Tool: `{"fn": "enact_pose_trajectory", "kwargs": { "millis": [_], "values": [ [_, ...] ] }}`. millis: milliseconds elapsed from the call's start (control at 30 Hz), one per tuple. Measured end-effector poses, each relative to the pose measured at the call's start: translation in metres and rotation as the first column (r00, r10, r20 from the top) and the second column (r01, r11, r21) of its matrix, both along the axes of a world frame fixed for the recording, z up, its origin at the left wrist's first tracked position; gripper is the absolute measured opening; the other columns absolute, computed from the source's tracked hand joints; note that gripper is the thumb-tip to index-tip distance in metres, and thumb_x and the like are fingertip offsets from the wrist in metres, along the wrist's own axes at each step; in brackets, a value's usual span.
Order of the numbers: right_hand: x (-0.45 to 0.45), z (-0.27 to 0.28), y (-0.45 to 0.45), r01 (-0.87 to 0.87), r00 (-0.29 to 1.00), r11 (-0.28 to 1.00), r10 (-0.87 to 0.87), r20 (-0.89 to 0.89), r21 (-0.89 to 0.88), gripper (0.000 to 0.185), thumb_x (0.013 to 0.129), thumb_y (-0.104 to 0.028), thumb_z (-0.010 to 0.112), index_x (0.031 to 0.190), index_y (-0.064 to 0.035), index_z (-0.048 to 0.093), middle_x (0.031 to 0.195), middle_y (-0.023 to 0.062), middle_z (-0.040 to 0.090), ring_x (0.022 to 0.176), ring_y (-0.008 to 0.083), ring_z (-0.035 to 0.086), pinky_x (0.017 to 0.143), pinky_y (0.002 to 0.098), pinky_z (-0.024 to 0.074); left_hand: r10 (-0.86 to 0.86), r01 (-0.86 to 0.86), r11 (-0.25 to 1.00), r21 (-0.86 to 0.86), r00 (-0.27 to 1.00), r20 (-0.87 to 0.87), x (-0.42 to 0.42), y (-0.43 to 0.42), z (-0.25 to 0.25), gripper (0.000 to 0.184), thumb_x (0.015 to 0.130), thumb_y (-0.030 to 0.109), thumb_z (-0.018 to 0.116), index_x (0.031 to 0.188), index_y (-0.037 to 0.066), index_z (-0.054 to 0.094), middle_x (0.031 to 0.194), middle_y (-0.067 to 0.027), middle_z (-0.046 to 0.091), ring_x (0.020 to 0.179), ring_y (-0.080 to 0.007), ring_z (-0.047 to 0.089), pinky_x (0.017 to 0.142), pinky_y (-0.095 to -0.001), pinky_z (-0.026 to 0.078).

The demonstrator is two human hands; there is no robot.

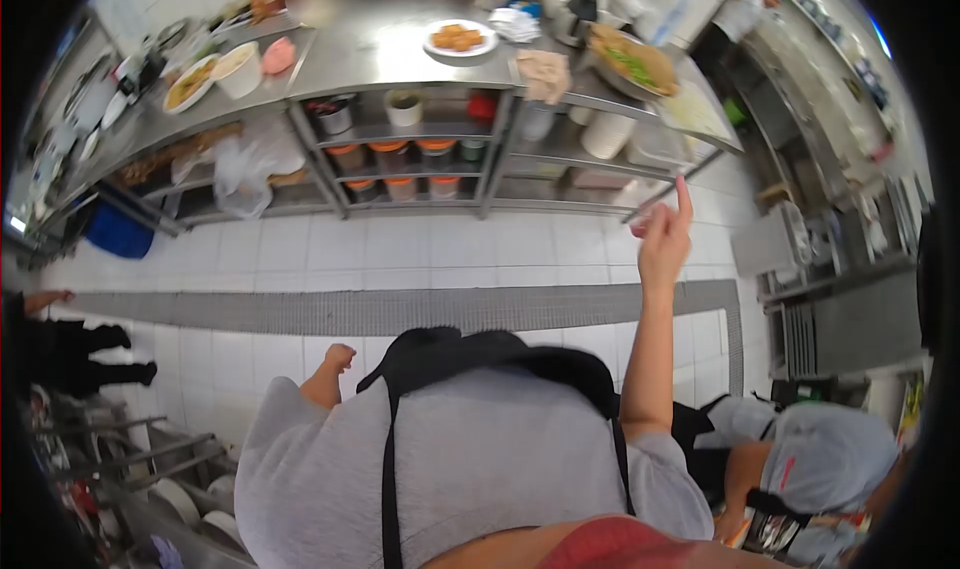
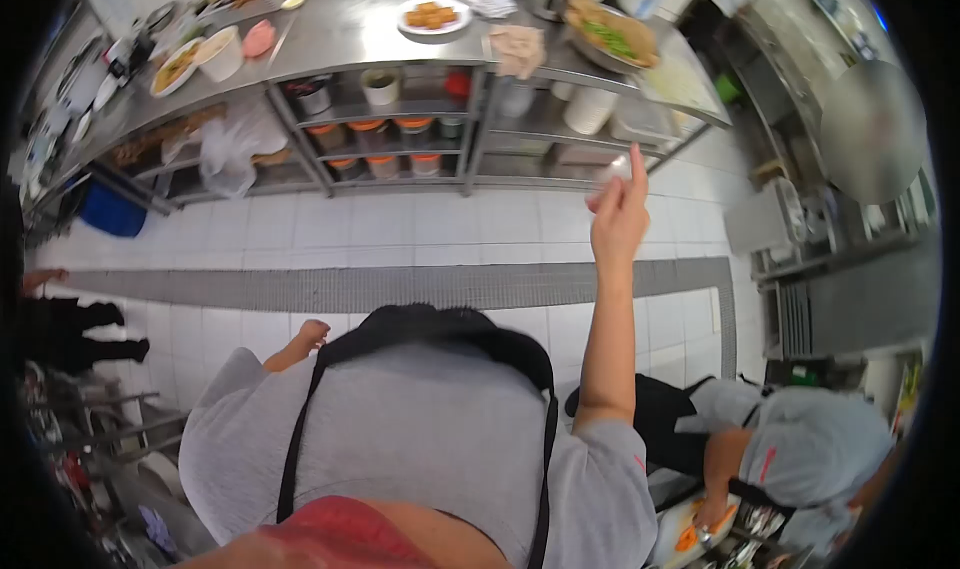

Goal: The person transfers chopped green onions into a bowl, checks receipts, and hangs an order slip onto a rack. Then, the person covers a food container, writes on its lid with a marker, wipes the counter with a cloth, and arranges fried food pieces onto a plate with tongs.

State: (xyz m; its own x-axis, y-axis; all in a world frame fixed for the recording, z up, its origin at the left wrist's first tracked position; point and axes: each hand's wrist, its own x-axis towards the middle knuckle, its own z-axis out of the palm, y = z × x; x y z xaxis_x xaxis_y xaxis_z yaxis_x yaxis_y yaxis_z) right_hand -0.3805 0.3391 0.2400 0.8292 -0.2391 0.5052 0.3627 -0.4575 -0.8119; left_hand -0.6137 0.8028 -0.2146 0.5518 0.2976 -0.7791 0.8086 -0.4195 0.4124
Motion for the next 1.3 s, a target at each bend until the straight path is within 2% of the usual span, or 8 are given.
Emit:
{"fn": "enact_pose_trajectory", "kwargs": {
  "millis": [133, 267, 500, 700, 900, 1033, 1067, 1300],
  "values": [
    [0.151, -0.100, 0.069, -0.264, 0.963, 0.945, 0.268, -0.007, -0.191, 0.019, 0.082, -0.017, 0.055, 0.095, -0.0044, 0.062, 0.065, 0.0044, 0.057, 0.054, 0.0083, 0.052, 0.052, 0.0221, 0.0445, 0.258, -0.269, 0.954, 0.128, 0.961, 0.098, 0.003, 0.053, 0.044, 0.025, 0.074, 0.027, 0.054, 0.078, 0.003, 0.060, 0.057, -0.0108, 0.057, 0.045, -0.0198, 0.055, 0.041, -0.0342, 0.046],
    [0.257, -0.130, 0.153, -0.397, 0.855, 0.916, 0.393, -0.338, 0.060, 0.022, 0.079, -0.021, 0.058, 0.092, -0.0035, 0.062, 0.074, 0.0032, 0.059, 0.063, 0.0078, 0.054, 0.051, 0.0209, 0.0447, 0.631, -0.655, 0.755, -0.038, 0.709, 0.315, 0.052, 0.084, 0.094, 0.028, 0.075, 0.024, 0.054, 0.094, 0.004, 0.060, 0.065, -0.0068, 0.058, 0.051, -0.0135, 0.055, 0.041, -0.0263, 0.043],
    [0.457, -0.199, 0.228, -0.211, 0.818, 0.914, 0.359, -0.450, 0.347, 0.032, 0.081, -0.019, 0.052, 0.103, 0.0032, 0.051, 0.085, 0.0104, 0.056, 0.066, 0.0171, 0.057, 0.051, 0.0283, 0.0506, 0.549, -0.615, 0.772, -0.160, 0.517, 0.657, 0.149, 0.140, 0.162, 0.025, 0.080, 0.017, 0.051, 0.098, 0.000, 0.058, 0.063, -0.0055, 0.056, 0.055, -0.0107, 0.052, 0.048, -0.0234, 0.042],
    [0.533, -0.202, 0.258, -0.114, 0.773, 0.883, 0.366, -0.518, 0.454, 0.022, 0.074, -0.007, 0.047, 0.088, 0.0074, 0.055, 0.082, 0.0160, 0.057, 0.065, 0.0247, 0.059, 0.053, 0.0334, 0.0531, 0.541, -0.810, 0.565, 0.155, 0.506, 0.672, 0.176, 0.190, 0.139, 0.023, 0.080, 0.013, 0.049, 0.097, 0.001, 0.058, 0.064, -0.0039, 0.055, 0.054, -0.0100, 0.051, 0.047, -0.0234, 0.042],
    [0.583, -0.204, 0.314, -0.310, 0.669, 0.923, 0.381, -0.638, 0.227, 0.016, 0.078, -0.005, 0.051, 0.090, 0.0059, 0.052, 0.072, 0.0092, 0.054, 0.052, 0.0167, 0.054, 0.046, 0.0283, 0.0507, 0.908, -0.809, 0.288, -0.512, 0.060, 0.416, 0.236, 0.223, 0.198, 0.029, 0.080, 0.016, 0.052, 0.105, 0.002, 0.051, 0.078, -0.0014, 0.051, 0.064, -0.0106, 0.050, 0.056, -0.0227, 0.043],
    [0.570, -0.188, 0.395, -0.372, 0.497, 0.824, 0.566, -0.658, 0.428, 0.014, 0.077, -0.004, 0.048, 0.088, 0.0038, 0.049, 0.076, 0.0109, 0.053, 0.062, 0.0189, 0.055, 0.057, 0.0310, 0.0525, 0.938, -0.575, 0.234, -0.784, -0.079, 0.338, 0.332, 0.291, 0.265, 0.044, 0.078, 0.030, 0.057, 0.111, 0.002, 0.046, 0.111, -0.0111, 0.046, 0.096, -0.0274, 0.049, 0.079, -0.0374, 0.044],
    [0.560, -0.181, 0.413, -0.361, 0.486, 0.815, 0.580, -0.654, 0.454, 0.016, 0.077, -0.004, 0.048, 0.091, 0.0042, 0.047, 0.079, 0.0110, 0.053, 0.064, 0.0195, 0.055, 0.059, 0.0317, 0.0531, 0.946, -0.529, 0.206, -0.823, -0.108, 0.307, 0.359, 0.306, 0.290, 0.036, 0.080, 0.030, 0.053, 0.102, 0.001, 0.048, 0.101, -0.0090, 0.044, 0.091, -0.0269, 0.048, 0.079, -0.0369, 0.045],
    [0.516, -0.189, 0.503, -0.260, 0.517, 0.615, 0.740, -0.431, 0.744, 0.032, 0.079, 0.002, 0.042, 0.108, 0.0046, 0.029, 0.096, 0.0199, 0.048, 0.079, 0.0295, 0.058, 0.065, 0.0465, 0.0521, 0.967, -0.525, 0.211, -0.824, -0.009, 0.254, 0.448, 0.390, 0.338, 0.033, 0.070, 0.025, 0.063, 0.088, 0.002, 0.049, 0.101, -0.0113, 0.039, 0.089, -0.0340, 0.047, 0.066, -0.0423, 0.052]
  ]
}}
